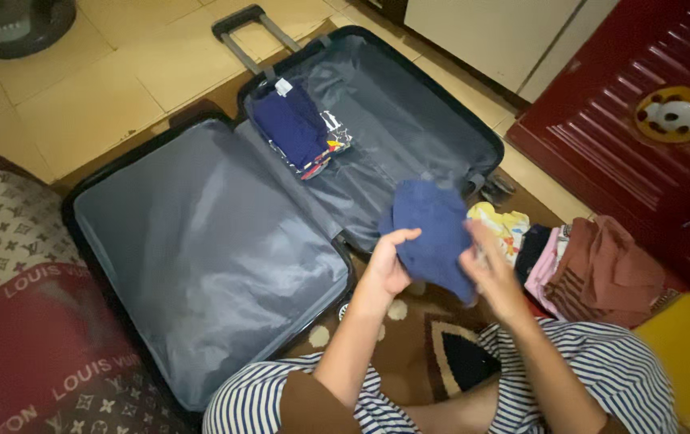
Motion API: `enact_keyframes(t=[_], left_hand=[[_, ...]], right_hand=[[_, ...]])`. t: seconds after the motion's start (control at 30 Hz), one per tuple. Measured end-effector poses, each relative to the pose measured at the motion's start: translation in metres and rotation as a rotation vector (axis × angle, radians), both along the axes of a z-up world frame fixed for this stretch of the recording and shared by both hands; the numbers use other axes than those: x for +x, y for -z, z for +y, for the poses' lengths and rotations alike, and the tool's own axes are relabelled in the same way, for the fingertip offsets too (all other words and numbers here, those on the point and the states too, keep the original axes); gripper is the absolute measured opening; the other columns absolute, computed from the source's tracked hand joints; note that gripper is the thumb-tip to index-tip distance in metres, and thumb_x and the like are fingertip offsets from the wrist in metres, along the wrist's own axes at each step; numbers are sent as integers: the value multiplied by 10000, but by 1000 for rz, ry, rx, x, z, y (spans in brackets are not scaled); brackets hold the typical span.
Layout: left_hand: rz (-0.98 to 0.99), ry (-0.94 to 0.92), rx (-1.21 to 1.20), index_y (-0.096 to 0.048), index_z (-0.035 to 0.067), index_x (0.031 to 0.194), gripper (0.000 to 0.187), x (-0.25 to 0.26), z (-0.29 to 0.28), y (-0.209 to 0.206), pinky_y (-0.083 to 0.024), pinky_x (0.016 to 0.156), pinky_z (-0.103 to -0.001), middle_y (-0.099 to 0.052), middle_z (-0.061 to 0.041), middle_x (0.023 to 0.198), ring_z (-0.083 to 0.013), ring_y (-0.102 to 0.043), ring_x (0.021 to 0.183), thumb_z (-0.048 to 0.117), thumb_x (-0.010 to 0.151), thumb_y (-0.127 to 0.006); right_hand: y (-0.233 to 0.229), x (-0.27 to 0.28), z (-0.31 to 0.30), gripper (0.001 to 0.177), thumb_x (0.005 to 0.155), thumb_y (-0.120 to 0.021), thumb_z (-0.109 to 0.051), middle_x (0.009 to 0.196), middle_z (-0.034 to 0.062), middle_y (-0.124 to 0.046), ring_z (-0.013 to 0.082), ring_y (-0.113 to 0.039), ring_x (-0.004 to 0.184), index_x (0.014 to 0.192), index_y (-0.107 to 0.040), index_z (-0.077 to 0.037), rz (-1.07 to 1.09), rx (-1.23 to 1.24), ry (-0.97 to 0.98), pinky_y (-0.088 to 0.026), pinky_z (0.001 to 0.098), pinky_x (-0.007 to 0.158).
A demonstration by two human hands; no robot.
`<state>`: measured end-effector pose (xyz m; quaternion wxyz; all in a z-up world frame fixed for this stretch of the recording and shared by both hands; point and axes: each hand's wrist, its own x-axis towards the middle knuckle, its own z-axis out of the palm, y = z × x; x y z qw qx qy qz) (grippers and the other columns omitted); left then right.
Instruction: The person sits on the floor and packs folded clothes into an open suitcase. They place several folded garments into one side of the suitcase, then close the inner zippered cover. The person then opens the other side and continues placing folded clothes inside.
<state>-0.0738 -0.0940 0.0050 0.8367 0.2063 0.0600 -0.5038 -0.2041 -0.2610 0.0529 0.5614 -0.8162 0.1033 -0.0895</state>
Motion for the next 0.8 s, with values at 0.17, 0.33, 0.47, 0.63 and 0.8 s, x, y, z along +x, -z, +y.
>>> enact_keyframes(t=[0.17,0.33,0.47,0.63,0.8], left_hand=[[61,-27,-128,-594,-40,1321,501,7,9,-12,-567,955,-470,-701,-181,1210,-328,-693,1070,273,935,-651],[-112,-109,37,-576,-33,1372,512,20,31,-30,-556,982,-448,-681,-158,1270,-288,-686,1108,262,968,-686],[-504,-138,634,-518,-11,1396,568,45,66,-40,-559,997,-450,-659,-138,1323,-268,-669,1191,309,948,-656],[-1229,-387,1522,-501,-8,1449,598,58,93,-29,-410,1136,-494,-553,-213,1466,-405,-498,1373,328,972,-628],[-1406,-305,1722,-254,-27,1571,878,70,91,-2,-148,1187,-626,-229,-200,1656,-372,-144,1536,418,924,-646]], right_hand=[[0,16,-27,582,979,-545,-475,1376,102,-644,269,-597,1227,1459,-563,-147,380,905,424,-480,485,1008],[-10,49,-27,533,924,-701,-233,1309,115,-686,213,-693,1101,1423,-592,-81,231,929,58,-558,383,953],[-45,101,-24,589,836,-726,-135,1238,103,-679,205,-679,1079,1398,-550,-132,316,593,5,-573,394,924],[-81,178,-16,600,845,-724,-110,1233,110,-692,229,-666,1110,1418,-547,-101,281,-36,-84,-538,362,955],[-93,251,12,614,873,-729,-99,1308,93,-663,183,-611,1169,1455,-535,-93,143,-322,-192,-458,335,1009]])
